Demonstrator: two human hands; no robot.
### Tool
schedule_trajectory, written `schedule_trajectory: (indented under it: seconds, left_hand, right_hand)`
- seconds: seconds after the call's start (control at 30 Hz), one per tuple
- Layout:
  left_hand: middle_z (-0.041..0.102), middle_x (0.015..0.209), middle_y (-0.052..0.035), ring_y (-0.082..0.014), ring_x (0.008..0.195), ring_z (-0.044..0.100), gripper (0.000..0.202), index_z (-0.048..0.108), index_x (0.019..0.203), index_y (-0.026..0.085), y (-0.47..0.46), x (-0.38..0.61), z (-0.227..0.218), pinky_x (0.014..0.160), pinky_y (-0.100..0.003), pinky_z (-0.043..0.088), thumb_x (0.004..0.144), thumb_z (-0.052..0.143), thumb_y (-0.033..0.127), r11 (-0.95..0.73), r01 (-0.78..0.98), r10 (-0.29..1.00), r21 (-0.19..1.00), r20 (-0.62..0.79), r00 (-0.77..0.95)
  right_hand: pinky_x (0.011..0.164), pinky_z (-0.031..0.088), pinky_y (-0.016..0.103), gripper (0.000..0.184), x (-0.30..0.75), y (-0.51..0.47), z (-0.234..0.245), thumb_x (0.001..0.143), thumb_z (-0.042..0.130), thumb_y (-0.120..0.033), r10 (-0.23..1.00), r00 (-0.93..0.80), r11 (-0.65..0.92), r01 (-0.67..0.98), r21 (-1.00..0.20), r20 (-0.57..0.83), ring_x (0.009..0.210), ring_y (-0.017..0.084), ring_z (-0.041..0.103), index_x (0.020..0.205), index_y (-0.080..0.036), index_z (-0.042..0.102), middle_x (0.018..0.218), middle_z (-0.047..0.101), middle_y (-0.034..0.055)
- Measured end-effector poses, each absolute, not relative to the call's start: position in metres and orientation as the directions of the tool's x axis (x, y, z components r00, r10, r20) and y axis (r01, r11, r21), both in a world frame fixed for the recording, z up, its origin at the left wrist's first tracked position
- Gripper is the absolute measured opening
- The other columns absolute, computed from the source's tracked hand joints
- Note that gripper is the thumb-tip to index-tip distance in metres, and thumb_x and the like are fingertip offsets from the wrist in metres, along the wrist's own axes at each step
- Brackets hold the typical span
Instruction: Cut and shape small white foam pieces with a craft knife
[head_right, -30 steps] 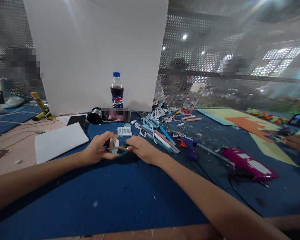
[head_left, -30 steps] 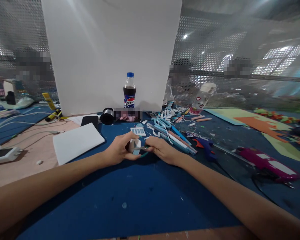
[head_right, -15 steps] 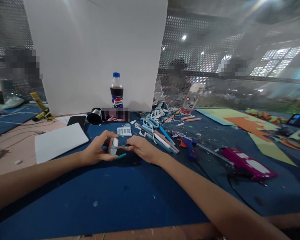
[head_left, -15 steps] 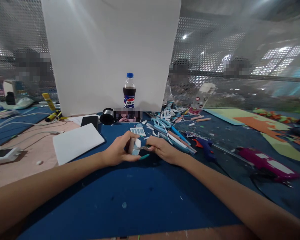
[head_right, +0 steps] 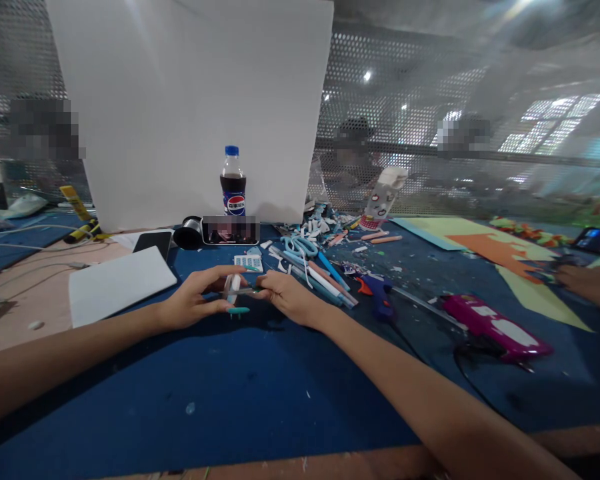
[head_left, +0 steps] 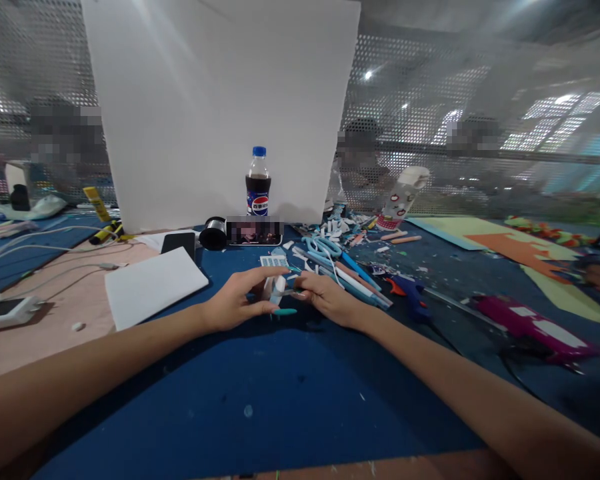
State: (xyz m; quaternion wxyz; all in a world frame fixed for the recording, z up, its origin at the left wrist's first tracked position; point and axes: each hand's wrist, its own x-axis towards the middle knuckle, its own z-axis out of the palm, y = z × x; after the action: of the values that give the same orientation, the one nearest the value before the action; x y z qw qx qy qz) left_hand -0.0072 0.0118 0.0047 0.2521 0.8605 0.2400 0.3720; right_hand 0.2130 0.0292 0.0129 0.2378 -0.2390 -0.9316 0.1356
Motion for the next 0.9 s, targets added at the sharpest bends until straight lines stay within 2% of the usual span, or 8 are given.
schedule_trajectory:
  seconds: [0.3, 0.43, 0.7, 0.9]
  left_hand:
    - [0.060, 0.103, -0.0128, -0.0180, 0.081, 0.061, 0.047, 0.046, 0.122, 0.016, 0.0125, -0.0067, 0.0012, 0.072, -0.033, 0.053, 0.080, 0.060, 0.030, -0.750, 0.167, 0.592, 0.640, 0.535, 0.603]
    - [0.060, 0.103, -0.0129, -0.0177, 0.081, 0.061, 0.048, 0.046, 0.123, 0.015, 0.0133, -0.0068, 0.0005, 0.071, -0.032, 0.053, 0.081, 0.058, 0.034, -0.787, 0.158, 0.552, 0.596, 0.566, 0.612]
    - [0.060, 0.101, -0.0120, -0.0133, 0.070, 0.057, 0.045, 0.047, 0.122, 0.016, 0.0133, -0.0064, 0.0018, 0.063, -0.026, 0.050, 0.082, 0.057, 0.034, -0.843, 0.184, 0.498, 0.506, 0.601, 0.625]
    - [0.059, 0.092, -0.0088, -0.0126, 0.068, 0.054, 0.042, 0.047, 0.122, 0.017, 0.0143, -0.0067, 0.0010, 0.060, -0.025, 0.047, 0.083, 0.056, 0.031, -0.861, 0.204, 0.476, 0.466, 0.595, 0.647]
  right_hand:
    - [0.065, 0.039, 0.030, 0.045, 0.2127, 0.0290, 0.0090, 0.092, 0.024, -0.046, 0.533, -0.760, 0.839, 0.419, -0.347, 0.372, 0.072, 0.018, 0.050, 0.081, -0.014, 0.054, 0.078, 0.055, 0.0082]
    - [0.065, 0.039, 0.030, 0.042, 0.2114, 0.0285, 0.0103, 0.093, 0.026, -0.042, 0.521, -0.774, 0.846, 0.414, -0.335, 0.359, 0.072, 0.018, 0.050, 0.081, -0.014, 0.055, 0.077, 0.056, 0.0081]
    - [0.069, 0.039, 0.030, 0.034, 0.2126, 0.0291, 0.0120, 0.093, 0.031, -0.033, 0.474, -0.805, 0.872, 0.375, -0.314, 0.356, 0.073, 0.017, 0.050, 0.083, -0.014, 0.057, 0.078, 0.058, 0.0074]
    - [0.067, 0.038, 0.030, 0.038, 0.2134, 0.0290, 0.0107, 0.093, 0.029, -0.037, 0.476, -0.804, 0.874, 0.388, -0.293, 0.356, 0.071, 0.017, 0.049, 0.086, -0.013, 0.058, 0.077, 0.058, 0.0075]
